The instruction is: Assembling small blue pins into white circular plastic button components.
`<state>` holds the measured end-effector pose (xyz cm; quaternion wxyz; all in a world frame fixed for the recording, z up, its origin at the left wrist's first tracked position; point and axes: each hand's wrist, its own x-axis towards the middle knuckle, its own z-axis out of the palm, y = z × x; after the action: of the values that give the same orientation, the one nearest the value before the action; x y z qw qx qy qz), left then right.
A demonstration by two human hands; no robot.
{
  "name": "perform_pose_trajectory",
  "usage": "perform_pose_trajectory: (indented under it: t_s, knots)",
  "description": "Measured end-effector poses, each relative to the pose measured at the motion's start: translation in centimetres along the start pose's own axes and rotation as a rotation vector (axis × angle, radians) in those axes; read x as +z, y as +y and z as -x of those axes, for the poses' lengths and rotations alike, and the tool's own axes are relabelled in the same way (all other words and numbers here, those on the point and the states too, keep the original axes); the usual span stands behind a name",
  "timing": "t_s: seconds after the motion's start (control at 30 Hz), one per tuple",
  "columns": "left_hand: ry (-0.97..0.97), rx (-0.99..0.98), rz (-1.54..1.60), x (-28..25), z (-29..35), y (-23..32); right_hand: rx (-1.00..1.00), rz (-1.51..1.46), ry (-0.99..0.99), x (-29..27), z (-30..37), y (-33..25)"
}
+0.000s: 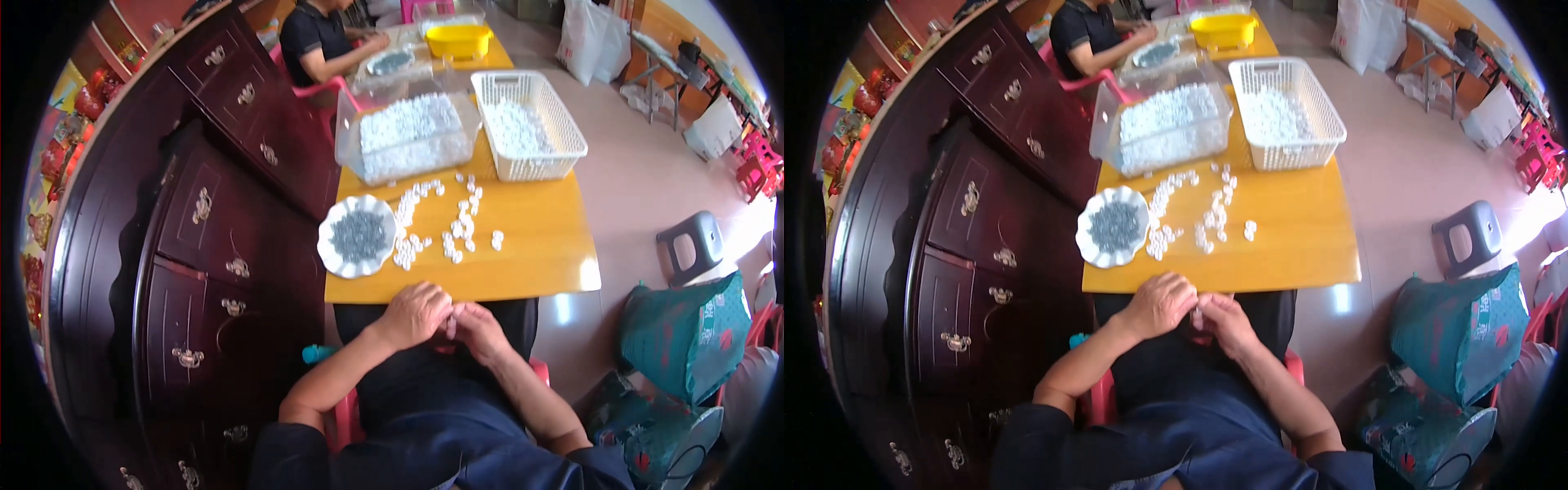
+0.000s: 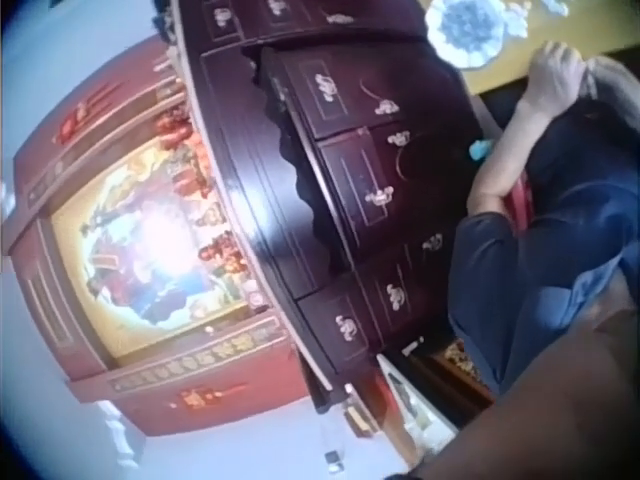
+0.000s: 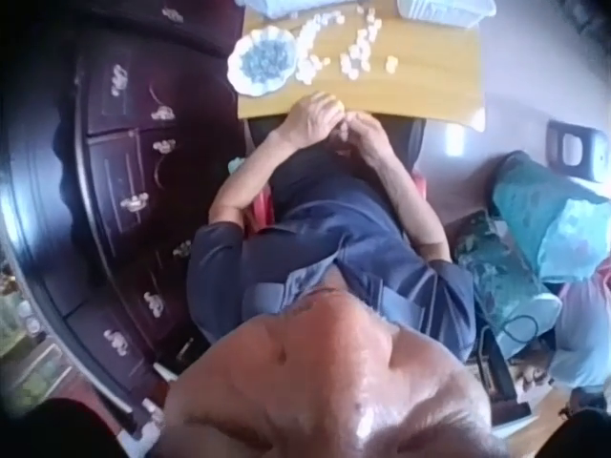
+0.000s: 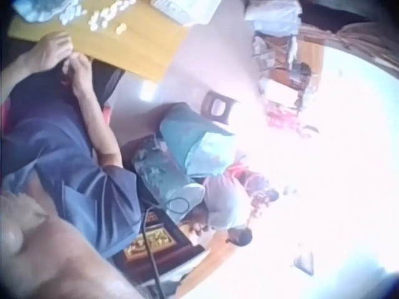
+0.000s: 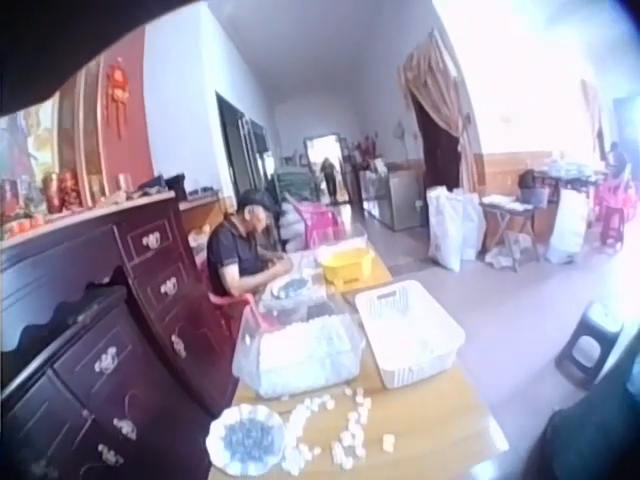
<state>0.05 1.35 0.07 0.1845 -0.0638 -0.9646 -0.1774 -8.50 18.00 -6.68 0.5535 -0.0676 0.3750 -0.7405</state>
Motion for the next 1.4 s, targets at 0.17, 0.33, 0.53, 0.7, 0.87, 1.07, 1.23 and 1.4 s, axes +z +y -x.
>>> perform_pose_trajectory:
  t_s: [0.17,0.33,0.53,0.7,0.87,1.07,1.23,1.4]
  knots:
    - [0.034,0.027,0.076,-0.2,0.0,0.3,0.040,-0.108,-0.035,-0.2,-0.1,-0.4]
    - [0.073,-0.034,0.176,0.2,0.5,0.5,0.038,-0.113,-0.015,-0.6,-0.1,0.1]
    - [0.121,-0.184,0.458,1.0,1.2,1.0,-0.005,-0.073,0.073,0.0,0.3,0.2]
    - [0.117,-0.305,0.539,1.1,1.2,0.8,-0.056,0.026,0.134,0.3,0.0,0.4]
    - [0.166,-0.428,0.642,1.8,1.2,0.8,-0.165,0.110,0.217,0.8,-0.3,0.1]
    - [0.147,-0.501,0.671,2.4,1.3,0.9,-0.187,0.092,0.239,0.6,-0.5,0.3]
    - [0.134,-0.545,0.707,2.1,1.1,1.0,-0.254,0.153,0.181,0.3,-0.4,0.8]
    - [0.108,-0.549,0.704,1.9,1.1,0.8,-0.306,0.281,0.200,0.3,-0.2,0.9]
